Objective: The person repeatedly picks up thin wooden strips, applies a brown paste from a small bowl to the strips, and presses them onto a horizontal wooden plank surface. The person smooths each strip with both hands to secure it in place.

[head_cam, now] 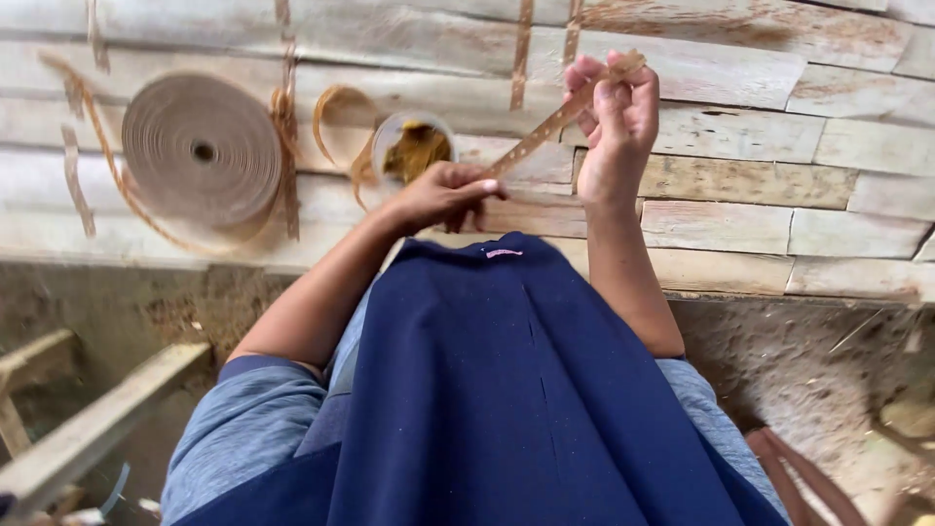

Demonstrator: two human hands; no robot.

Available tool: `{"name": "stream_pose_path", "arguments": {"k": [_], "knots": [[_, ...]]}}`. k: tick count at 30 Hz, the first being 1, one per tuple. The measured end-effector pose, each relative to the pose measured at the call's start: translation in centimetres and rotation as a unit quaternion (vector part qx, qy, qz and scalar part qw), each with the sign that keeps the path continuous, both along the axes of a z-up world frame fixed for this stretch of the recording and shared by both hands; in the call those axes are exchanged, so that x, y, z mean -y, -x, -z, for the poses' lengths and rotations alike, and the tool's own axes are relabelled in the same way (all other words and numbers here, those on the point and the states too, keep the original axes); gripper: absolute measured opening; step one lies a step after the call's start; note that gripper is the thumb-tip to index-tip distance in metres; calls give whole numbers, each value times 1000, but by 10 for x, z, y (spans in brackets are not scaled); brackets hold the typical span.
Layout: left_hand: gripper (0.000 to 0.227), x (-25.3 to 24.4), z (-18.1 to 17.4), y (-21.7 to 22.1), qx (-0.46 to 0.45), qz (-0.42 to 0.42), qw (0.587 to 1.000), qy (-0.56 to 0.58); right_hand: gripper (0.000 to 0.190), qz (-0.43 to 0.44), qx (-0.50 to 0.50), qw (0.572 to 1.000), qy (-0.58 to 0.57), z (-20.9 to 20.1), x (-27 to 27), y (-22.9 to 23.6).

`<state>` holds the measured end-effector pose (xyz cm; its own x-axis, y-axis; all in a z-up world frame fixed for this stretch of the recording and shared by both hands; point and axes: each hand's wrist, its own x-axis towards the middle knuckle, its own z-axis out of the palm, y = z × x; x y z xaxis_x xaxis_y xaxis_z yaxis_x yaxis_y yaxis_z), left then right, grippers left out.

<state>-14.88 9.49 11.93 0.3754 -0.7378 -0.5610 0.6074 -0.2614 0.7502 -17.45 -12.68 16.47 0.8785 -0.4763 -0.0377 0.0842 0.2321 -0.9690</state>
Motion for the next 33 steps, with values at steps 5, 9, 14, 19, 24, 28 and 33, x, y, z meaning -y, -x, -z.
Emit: {"name": "stream_pose_path", "arguments": {"k": [5, 9, 14, 19, 24, 28, 33], "knots": [[34, -96, 26, 28, 66, -49, 995, -64, 14, -90, -62, 981, 162, 36, -18, -9], [38, -129, 40, 40, 45, -127, 989, -59, 14, -87, -26, 884, 458, 110, -6, -31], [37, -131, 44, 41, 36, -203, 972, -109, 56, -40, -279, 631, 723, 149, 14, -48], [38, -113, 51, 33, 37, -244, 959, -142, 49, -263, 87, 681, 678, 37, -115, 3], [36, -106, 44, 22, 18, -249, 955, -163, 86, -518, -81, 501, 689, 97, -143, 10], [36, -104, 40, 17, 14, -267, 953, -144, 73, -506, -80, 477, 714, 128, -139, 12], [32, -124, -33, -12, 66, -321, 945, 15, 72, -511, -112, 464, 715, 128, -146, 6]]}}
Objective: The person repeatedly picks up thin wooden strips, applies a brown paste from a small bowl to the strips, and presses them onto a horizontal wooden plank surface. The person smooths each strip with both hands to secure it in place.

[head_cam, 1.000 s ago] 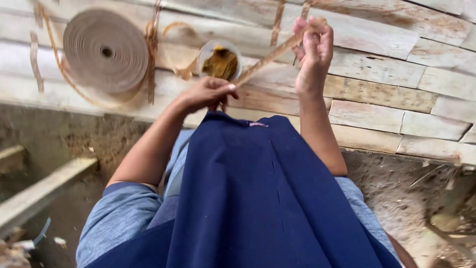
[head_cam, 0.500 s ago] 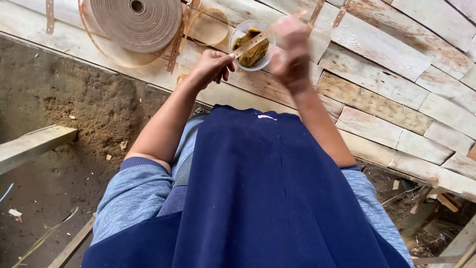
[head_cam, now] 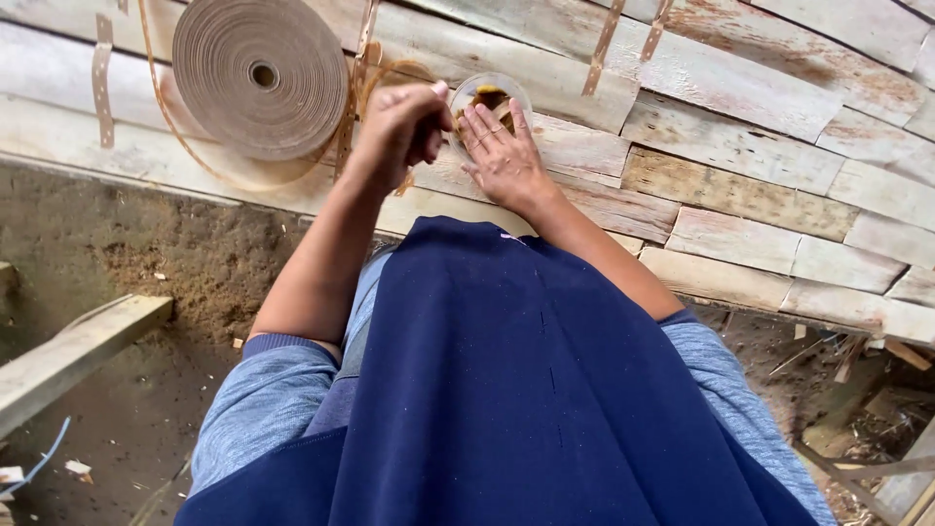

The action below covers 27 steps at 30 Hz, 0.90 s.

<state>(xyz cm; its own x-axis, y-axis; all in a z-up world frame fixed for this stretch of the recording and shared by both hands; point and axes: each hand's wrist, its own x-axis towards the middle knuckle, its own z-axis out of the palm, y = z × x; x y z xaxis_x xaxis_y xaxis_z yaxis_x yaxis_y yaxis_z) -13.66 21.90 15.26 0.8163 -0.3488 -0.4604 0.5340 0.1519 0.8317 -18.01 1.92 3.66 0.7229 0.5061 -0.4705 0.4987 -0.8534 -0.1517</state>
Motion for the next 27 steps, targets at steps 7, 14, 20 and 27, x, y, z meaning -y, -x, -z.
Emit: {"name": "stream_pose_path", "arguments": {"k": [7, 14, 20, 27], "knots": [[37, 7, -44, 9, 139, -33, 978, 155, 70, 54, -33, 993, -99, -34, 5, -10], [45, 78, -4, 61, 93, 169, 972, 131, 109, 351, -422, 543, -636, -165, 73, -21], [49, 155, 52, 87, 82, 333, 934, 104, 29, 520, -201, 441, -703, -173, 142, -4], [96, 236, 69, 49, 18, 222, 975, 5, 15, 570, -100, 488, -654, -132, 208, 48]]}}
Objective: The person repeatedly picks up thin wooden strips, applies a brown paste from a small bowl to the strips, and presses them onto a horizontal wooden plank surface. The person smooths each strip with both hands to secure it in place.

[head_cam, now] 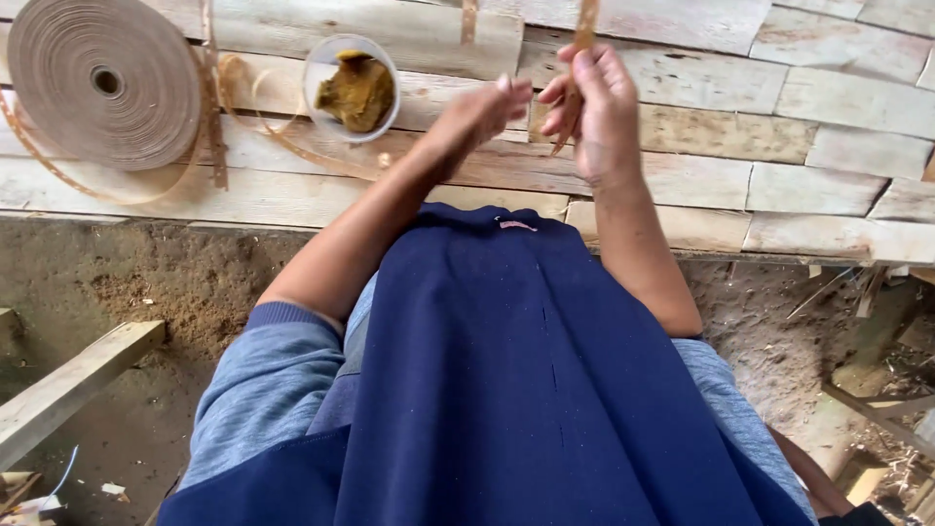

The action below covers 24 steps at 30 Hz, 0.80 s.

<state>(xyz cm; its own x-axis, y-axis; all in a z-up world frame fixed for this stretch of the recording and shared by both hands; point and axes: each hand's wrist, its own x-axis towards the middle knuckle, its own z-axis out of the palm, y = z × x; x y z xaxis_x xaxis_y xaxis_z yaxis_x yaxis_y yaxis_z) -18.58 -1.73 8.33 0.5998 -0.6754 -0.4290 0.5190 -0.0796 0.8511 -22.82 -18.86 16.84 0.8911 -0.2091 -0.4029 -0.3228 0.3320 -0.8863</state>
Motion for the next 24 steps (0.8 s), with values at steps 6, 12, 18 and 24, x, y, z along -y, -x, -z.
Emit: {"name": "stream_pose_path", "arguments": {"k": [6, 12, 18, 24], "knots": [[69, 55, 21, -54, -191, -183, 964, 11, 11, 9, -133, 989, -58, 88, 0, 22], [17, 77, 89, -90, 68, -185, 977, -80, 19, -36, -142, 986, -74, 117, 2, 11], [17, 68, 103, -103, 468, -115, 821, -307, 19, -46, -140, 988, -51, 144, -7, -5], [14, 62, 134, -103, 573, -131, 745, -315, 18, -54, -229, 972, -18, 136, -9, -15]]}}
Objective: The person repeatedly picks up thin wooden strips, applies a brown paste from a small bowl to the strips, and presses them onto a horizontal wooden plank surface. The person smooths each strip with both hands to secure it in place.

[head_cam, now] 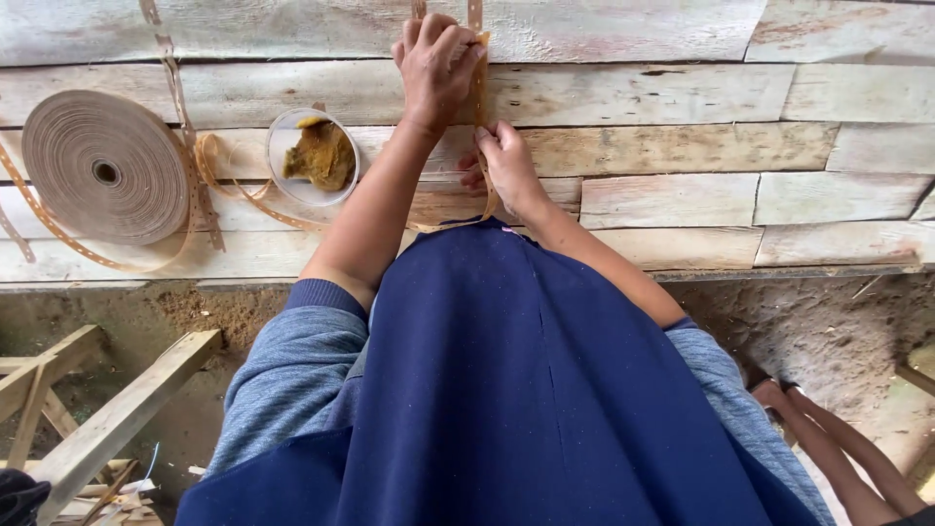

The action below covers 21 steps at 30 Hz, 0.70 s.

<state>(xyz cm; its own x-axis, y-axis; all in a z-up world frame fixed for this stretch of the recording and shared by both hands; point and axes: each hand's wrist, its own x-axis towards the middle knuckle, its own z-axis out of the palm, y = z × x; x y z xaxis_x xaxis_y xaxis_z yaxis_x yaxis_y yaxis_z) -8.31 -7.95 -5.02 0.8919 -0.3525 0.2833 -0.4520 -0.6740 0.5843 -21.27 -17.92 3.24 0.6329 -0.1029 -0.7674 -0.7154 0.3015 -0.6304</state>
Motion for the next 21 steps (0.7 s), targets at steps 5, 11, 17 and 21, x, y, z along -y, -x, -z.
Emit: {"name": "stream_pose_path", "arguments": {"k": [5, 11, 17, 21], "knots": [[16, 3, -3, 3, 44, -7, 999, -15, 17, 13, -15, 1000, -5, 18, -2, 1], [19, 4, 1, 4, 40, -16, 999, -28, 19, 15, -35, 999, -4, 19, -1, -2], [17, 8, 1, 3, -15, -50, 998, -39, 19, 13, -28, 1000, -2, 18, -2, -2], [20, 7, 0, 2, -22, -43, 998, -31, 19, 33, -15, 999, -21, 25, -2, 1]]}}
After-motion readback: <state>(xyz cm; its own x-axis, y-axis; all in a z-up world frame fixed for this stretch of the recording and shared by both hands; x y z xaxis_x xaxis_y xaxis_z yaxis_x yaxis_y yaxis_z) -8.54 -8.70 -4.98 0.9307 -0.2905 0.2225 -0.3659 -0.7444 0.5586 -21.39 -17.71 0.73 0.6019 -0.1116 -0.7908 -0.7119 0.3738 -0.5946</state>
